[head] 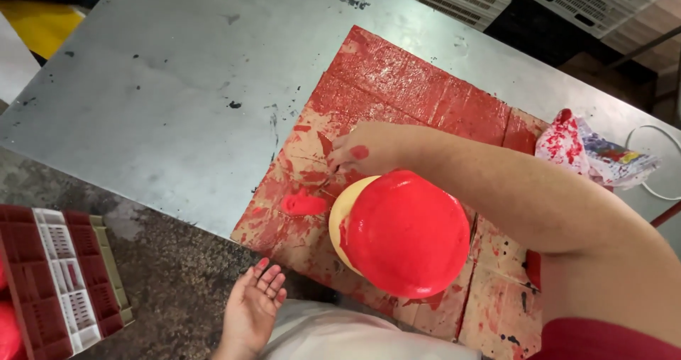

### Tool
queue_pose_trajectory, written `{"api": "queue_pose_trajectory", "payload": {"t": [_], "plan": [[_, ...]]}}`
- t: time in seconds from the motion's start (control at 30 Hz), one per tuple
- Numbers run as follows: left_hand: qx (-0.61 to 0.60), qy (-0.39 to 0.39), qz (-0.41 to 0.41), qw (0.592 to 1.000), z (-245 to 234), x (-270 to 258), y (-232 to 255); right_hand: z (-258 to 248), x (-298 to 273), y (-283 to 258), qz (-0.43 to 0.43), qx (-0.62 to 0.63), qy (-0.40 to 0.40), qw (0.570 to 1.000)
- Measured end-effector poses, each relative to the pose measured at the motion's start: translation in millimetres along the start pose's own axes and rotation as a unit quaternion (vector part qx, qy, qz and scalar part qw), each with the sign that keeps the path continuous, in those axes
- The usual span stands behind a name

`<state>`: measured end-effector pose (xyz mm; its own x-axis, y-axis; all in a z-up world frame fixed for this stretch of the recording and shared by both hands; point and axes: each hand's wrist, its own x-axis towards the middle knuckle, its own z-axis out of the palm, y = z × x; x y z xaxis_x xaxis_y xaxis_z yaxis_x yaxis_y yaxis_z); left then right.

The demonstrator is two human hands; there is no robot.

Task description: Applying red wax to cheese wheels using a brush and then organizing the finished wheels into crates.

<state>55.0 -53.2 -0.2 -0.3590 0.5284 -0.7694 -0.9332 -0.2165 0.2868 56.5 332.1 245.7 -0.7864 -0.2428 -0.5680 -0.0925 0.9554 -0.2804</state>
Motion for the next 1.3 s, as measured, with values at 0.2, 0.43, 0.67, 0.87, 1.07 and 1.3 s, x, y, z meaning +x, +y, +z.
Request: {"api": "queue_pose_trajectory", "payload": {"t": [0.2, 0.43, 0.67, 0.87, 1.07, 1.3], "plan": [[-0.001, 0.002, -0.006, 1.0, 3, -1, 8, -13, 8, -30, 0.083, 0.064, -0.116, 0.988], [0.02, 0.018, -0.015, 1.0, 10, -1, 19, 5, 19, -16, 0.101, -0.025, -0.158, 0.982], [0.049, -0.004, -0.023, 0.999, -7, 18, 17, 46, -49, 80, 0.277, 0.076, -0.061, 0.956], [0.082, -0.031, -0.055, 0.995, -20, 46, 26, 197, -146, 100, 0.516, 0.241, 0.081, 0.818], [0.169, -0.038, -0.106, 0.979, -3, 71, 36, 306, -178, -57, 0.608, 0.431, 0.392, 0.539], [0.256, -0.12, -0.174, 0.943, 19, 103, 36, 444, -111, -191, 0.651, 0.533, 0.394, 0.37]]}}
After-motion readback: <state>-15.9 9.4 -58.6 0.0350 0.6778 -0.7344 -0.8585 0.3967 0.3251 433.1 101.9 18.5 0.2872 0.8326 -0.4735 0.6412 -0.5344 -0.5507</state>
